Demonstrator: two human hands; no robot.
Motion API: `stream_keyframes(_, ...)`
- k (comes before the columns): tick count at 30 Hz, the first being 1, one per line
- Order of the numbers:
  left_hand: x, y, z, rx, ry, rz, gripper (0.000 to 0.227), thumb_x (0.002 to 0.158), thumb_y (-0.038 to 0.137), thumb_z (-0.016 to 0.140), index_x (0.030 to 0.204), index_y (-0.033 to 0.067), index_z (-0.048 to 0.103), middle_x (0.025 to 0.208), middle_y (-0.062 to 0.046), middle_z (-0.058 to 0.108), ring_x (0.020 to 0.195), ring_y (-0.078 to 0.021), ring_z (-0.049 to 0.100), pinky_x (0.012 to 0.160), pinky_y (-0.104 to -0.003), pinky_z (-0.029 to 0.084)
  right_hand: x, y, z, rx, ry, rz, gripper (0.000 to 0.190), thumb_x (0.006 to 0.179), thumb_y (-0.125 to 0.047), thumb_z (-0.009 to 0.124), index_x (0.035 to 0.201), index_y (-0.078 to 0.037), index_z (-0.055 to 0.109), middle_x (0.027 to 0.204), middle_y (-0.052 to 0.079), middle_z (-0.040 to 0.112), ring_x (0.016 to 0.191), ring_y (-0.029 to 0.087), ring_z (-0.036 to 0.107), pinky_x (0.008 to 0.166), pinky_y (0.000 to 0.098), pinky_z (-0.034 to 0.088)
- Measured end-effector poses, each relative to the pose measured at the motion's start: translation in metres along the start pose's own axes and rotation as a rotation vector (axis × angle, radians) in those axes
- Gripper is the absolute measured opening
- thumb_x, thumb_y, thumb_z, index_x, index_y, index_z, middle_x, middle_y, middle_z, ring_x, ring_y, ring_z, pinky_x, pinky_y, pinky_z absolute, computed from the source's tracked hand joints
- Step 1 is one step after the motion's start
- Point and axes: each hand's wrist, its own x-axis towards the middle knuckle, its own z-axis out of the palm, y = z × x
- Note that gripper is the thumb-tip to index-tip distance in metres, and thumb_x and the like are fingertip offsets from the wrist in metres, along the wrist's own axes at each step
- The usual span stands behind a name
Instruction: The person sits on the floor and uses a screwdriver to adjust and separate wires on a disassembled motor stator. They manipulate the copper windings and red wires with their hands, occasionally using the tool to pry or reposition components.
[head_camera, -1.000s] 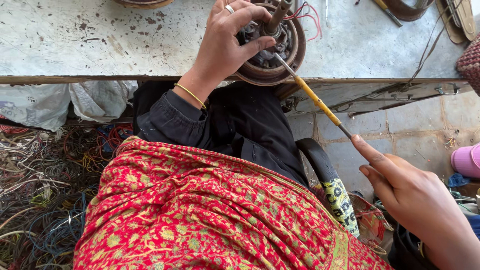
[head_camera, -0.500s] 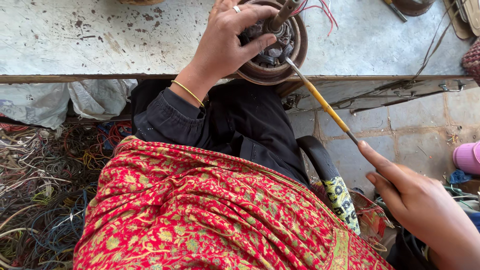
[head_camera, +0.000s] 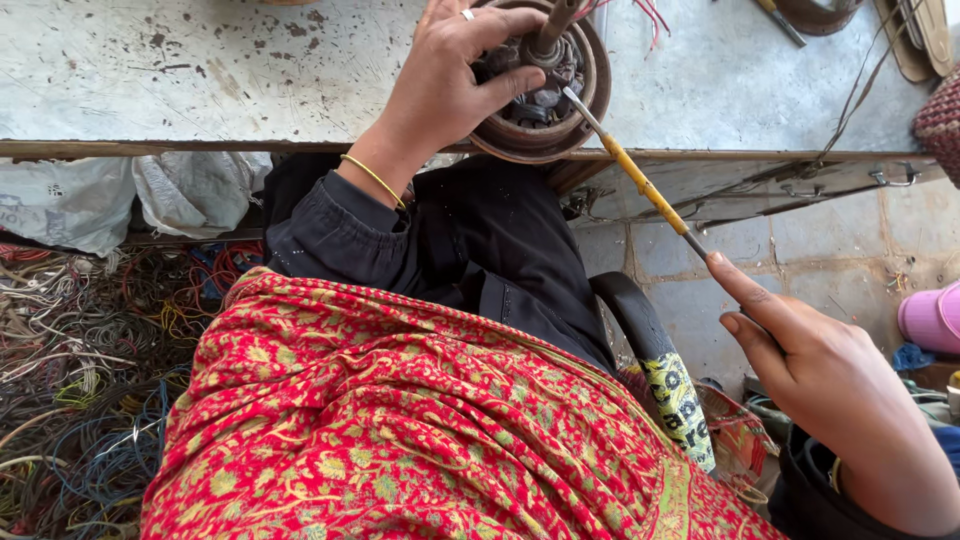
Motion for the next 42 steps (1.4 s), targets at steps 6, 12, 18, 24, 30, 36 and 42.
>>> stream_keyframes(6,0.000,0.002,-0.002,-0.031,-0.047,-0.035,0.040,0.096,0.026,0.090,0.130,0.0132,0.072,0.116,-0.001,0.077,0.109,-0.0212,0.065,0.107,-0.042,0.039,-0.005,0.011,-0.004,0.033,0.051,-0.146,0.062,0.093,-0.029,0.061,0.153,-0.038,0.044,0.091,0.012,0.073,0.078,0.035,0.070,0.067,0.0444,0.055)
stream_keyframes(12,-0.003,-0.001,0.000,-0.073,-0.036,-0.045,0.038,0.097,0.021,0.090,0.129,0.0094,0.073,0.114,-0.004,0.078,0.102,-0.0231,0.070,0.097,-0.039,0.048,-0.014,0.016,-0.003,-0.271,-0.130,0.091,0.065,0.098,-0.034,0.061,0.158,-0.042,0.036,0.097,0.004,0.075,0.085,0.027,0.074,0.072,0.0383,0.057)
stream_keyframes(18,-0.005,-0.005,0.003,-0.239,-0.036,-0.032,0.035,0.099,0.011,0.085,0.130,0.0058,0.070,0.121,-0.010,0.077,0.111,-0.0220,0.077,0.097,-0.033,0.062,-0.014,0.036,0.013,0.116,-0.030,-0.027,0.064,0.091,-0.022,0.063,0.152,-0.034,0.047,0.097,0.008,0.076,0.081,0.026,0.075,0.073,0.0371,0.057)
stream_keyframes(24,-0.007,-0.002,-0.001,-0.215,-0.044,-0.112,0.039,0.100,0.013,0.089,0.133,0.0056,0.071,0.119,-0.010,0.076,0.107,-0.0230,0.076,0.094,-0.034,0.059,-0.010,0.076,0.050,0.286,0.022,-0.064,0.064,0.090,-0.020,0.070,0.152,-0.025,0.053,0.081,0.015,0.066,0.069,0.025,0.064,0.068,0.0358,0.053)
stream_keyframes(30,-0.004,0.002,-0.004,-0.157,-0.073,-0.138,0.037,0.097,0.010,0.085,0.130,0.0041,0.069,0.124,-0.011,0.075,0.114,-0.0257,0.074,0.100,-0.036,0.057,0.015,0.087,0.123,1.073,0.068,0.041,0.070,0.094,-0.005,0.063,0.161,-0.013,0.046,0.085,0.001,0.055,0.061,0.005,0.045,0.051,0.0226,0.036)
stream_keyframes(36,-0.002,0.009,-0.011,-0.175,-0.112,-0.162,0.035,0.101,0.012,0.084,0.131,0.0057,0.067,0.125,-0.008,0.074,0.115,-0.0231,0.070,0.103,-0.034,0.050,0.062,0.082,0.181,1.102,0.087,-0.080,0.072,0.090,0.002,0.067,0.158,-0.008,0.044,0.088,-0.001,0.060,0.063,0.003,0.045,0.054,0.0202,0.037)
stream_keyframes(42,0.005,0.017,-0.016,-0.087,-0.171,-0.232,0.033,0.103,0.020,0.087,0.129,0.0087,0.071,0.120,-0.004,0.075,0.110,-0.0246,0.063,0.104,-0.038,0.044,0.086,0.085,0.193,1.162,0.058,-0.107,0.068,0.093,0.001,0.066,0.157,-0.005,0.045,0.083,-0.001,0.060,0.063,0.004,0.049,0.054,0.0204,0.040)
